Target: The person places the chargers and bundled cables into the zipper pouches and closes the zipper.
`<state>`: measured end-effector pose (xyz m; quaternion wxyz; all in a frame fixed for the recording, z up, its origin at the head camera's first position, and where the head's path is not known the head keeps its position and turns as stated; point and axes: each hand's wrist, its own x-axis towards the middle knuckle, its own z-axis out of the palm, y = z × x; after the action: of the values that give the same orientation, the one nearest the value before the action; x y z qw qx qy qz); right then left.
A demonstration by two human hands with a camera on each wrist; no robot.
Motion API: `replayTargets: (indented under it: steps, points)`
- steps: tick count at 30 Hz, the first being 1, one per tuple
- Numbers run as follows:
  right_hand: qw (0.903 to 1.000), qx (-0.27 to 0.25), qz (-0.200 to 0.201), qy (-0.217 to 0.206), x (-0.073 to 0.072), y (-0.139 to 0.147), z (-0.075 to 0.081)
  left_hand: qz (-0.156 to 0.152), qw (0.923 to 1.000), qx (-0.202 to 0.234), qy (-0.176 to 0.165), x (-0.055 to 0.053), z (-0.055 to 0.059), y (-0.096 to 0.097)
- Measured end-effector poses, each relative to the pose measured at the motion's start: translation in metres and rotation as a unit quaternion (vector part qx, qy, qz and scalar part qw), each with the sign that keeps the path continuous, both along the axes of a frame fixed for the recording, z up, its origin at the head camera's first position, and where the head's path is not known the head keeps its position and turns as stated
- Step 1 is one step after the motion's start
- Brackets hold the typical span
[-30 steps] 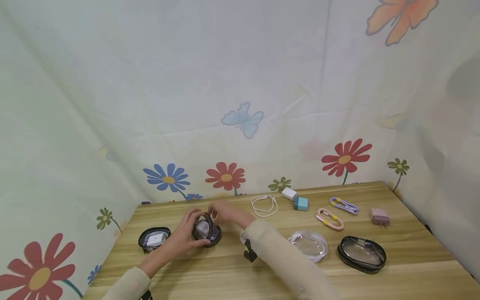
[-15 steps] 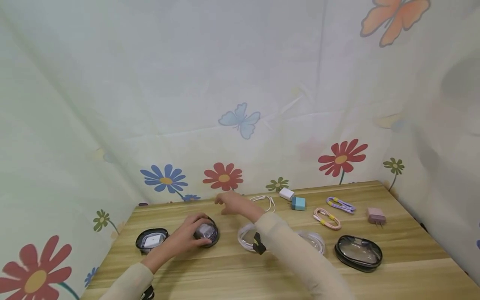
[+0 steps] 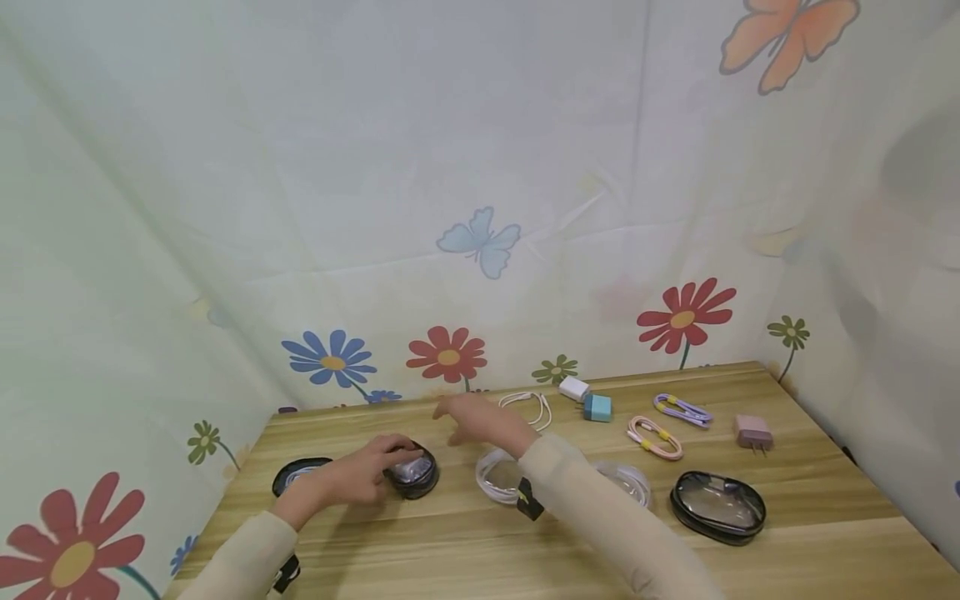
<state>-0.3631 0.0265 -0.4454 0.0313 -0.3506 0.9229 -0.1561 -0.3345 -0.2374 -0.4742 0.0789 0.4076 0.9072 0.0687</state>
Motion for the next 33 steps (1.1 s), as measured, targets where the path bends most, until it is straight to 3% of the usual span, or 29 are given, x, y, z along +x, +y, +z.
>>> replayTargets:
  steps: [4,6,13,17,20,23,27,33]
  points:
    - [1.0,-0.002,-0.001,-0.005,0.003,0.001,0.002,-0.017,0.999,-0.019,0.037,0.0,0.0,-0.002]
    - [1.0,-0.003,-0.002,-0.009,0.004,0.0,0.002,-0.005,0.9976,-0.022,0.065,0.001,-0.004,-0.001]
    - [0.9997,-0.001,0.017,0.016,0.004,-0.005,-0.006,0.114,0.984,-0.034,0.132,0.01,-0.016,0.008]
    - [0.9977,0.012,0.023,0.062,0.004,-0.011,-0.014,0.151,0.9725,-0.041,0.172,0.015,-0.019,0.012]
    - [0.9956,0.028,0.015,0.088,0.008,-0.018,-0.02,0.147,0.9696,-0.027,0.194,0.017,-0.021,0.013]
    - [0.9946,0.037,-0.01,0.097,0.013,-0.027,-0.025,0.114,0.9739,0.006,0.197,0.018,-0.024,0.014]
    - [0.9918,0.047,-0.075,0.092,0.021,-0.039,-0.029,0.084,0.979,0.041,0.181,0.016,-0.027,0.013]
    - [0.9818,0.039,-0.171,0.074,0.029,-0.058,-0.036,0.105,0.9821,0.045,0.15,0.013,-0.026,0.013]
